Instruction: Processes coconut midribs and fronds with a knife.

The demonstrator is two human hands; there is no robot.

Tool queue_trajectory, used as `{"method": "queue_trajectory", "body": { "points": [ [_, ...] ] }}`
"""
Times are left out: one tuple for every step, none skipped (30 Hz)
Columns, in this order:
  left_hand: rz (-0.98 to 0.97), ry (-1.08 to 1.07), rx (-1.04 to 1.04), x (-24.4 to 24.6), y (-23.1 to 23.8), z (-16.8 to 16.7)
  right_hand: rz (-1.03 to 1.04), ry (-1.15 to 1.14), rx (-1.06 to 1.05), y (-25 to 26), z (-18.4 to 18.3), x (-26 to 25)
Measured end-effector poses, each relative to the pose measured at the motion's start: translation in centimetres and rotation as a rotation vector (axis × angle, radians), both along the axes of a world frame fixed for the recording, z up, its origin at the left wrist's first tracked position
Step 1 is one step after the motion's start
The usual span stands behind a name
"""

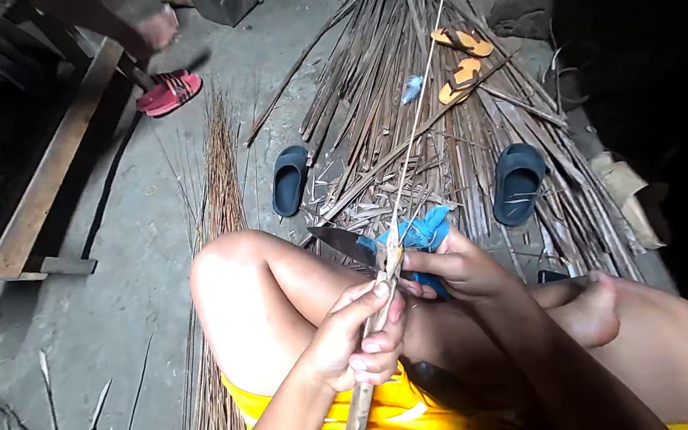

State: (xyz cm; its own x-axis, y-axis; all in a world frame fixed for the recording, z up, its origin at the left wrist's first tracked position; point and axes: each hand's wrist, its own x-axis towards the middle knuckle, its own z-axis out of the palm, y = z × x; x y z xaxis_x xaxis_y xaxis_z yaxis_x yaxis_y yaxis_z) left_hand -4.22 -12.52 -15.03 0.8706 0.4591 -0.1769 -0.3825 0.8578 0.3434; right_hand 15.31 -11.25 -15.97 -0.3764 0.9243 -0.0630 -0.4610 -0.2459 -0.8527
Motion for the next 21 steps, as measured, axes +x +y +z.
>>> {"method": "queue_trajectory", "body": {
  "points": [
    [-0.003, -0.029, -0.026, 0.0, 0.0, -0.1, -0.006, 0.002, 0.001, 0.1, 0.0, -0.1],
    [-0.004, -0.062, -0.049, 0.0, 0.0, -0.2, -0.02, -0.005, -0.006, 0.1, 0.0, -0.2],
    [-0.005, -0.088, -0.069, 0.0, -0.1, -0.2, -0.045, -0.023, -0.013, 0.1, 0.1, -0.2],
    [-0.011, -0.101, -0.083, 0.0, -0.1, -0.2, -0.09, -0.045, -0.027, 0.2, 0.3, 0.0],
    [-0.022, -0.107, -0.089, -0.2, -0.2, -0.2, -0.147, -0.077, -0.035, 0.3, 0.5, 0.3],
    [-0.036, -0.109, -0.09, -0.3, -0.5, -0.2, -0.224, -0.105, -0.043, 0.6, 0.7, 0.8],
    [-0.053, -0.11, -0.088, -0.5, -0.8, -0.4, -0.296, -0.116, -0.033, 1.0, 0.9, 1.6],
    [-0.06, -0.109, -0.087, -0.6, -1.0, -0.6, -0.348, -0.129, -0.006, 1.4, 1.1, 2.6],
    [-0.057, -0.104, -0.085, -0.6, -1.0, -0.7, -0.363, -0.15, 0.024, 1.6, 1.2, 3.5],
    [-0.048, -0.099, -0.081, -0.5, -0.9, -0.7, -0.34, -0.184, 0.031, 1.5, 1.3, 3.9],
    [-0.04, -0.093, -0.075, -0.3, -0.7, -0.7, -0.287, -0.213, 0.026, 1.2, 1.4, 3.9],
    [-0.037, -0.08, -0.066, -0.1, -0.5, -0.7, -0.229, -0.219, 0.013, 1.0, 1.3, 3.6],
    [-0.04, -0.059, -0.051, 0.2, -0.4, -0.6, -0.173, -0.215, -0.007, 0.9, 1.2, 3.2],
    [-0.04, -0.03, -0.036, 0.3, -0.3, -0.5, -0.113, -0.202, -0.021, 0.7, 1.1, 2.9],
    [-0.031, 0.001, -0.024, 0.4, -0.3, -0.4, -0.046, -0.175, -0.031, 0.6, 1.0, 2.8],
    [-0.02, 0.03, -0.011, 0.4, -0.3, -0.4, 0.024, -0.127, -0.031, 0.4, 0.9, 2.8],
    [-0.005, 0.056, 0.0, 0.4, -0.4, -0.4, 0.093, -0.075, -0.02, 0.1, 0.9, 2.8],
    [0.009, 0.071, 0.01, 0.5, -0.4, -0.4, 0.155, -0.032, -0.013, -0.3, 1.0, 2.7],
    [0.023, 0.075, 0.02, 0.5, -0.5, -0.4, 0.212, -0.011, -0.015, -0.6, 1.2, 2.6],
    [0.041, 0.075, 0.032, 0.6, -0.5, -0.3, 0.253, 0.001, -0.04, -0.9, 1.4, 2.1],
    [0.064, 0.08, 0.051, 0.6, -0.4, -0.3, 0.284, -0.002, -0.077, -1.0, 1.7, 1.6]
  ]
}}
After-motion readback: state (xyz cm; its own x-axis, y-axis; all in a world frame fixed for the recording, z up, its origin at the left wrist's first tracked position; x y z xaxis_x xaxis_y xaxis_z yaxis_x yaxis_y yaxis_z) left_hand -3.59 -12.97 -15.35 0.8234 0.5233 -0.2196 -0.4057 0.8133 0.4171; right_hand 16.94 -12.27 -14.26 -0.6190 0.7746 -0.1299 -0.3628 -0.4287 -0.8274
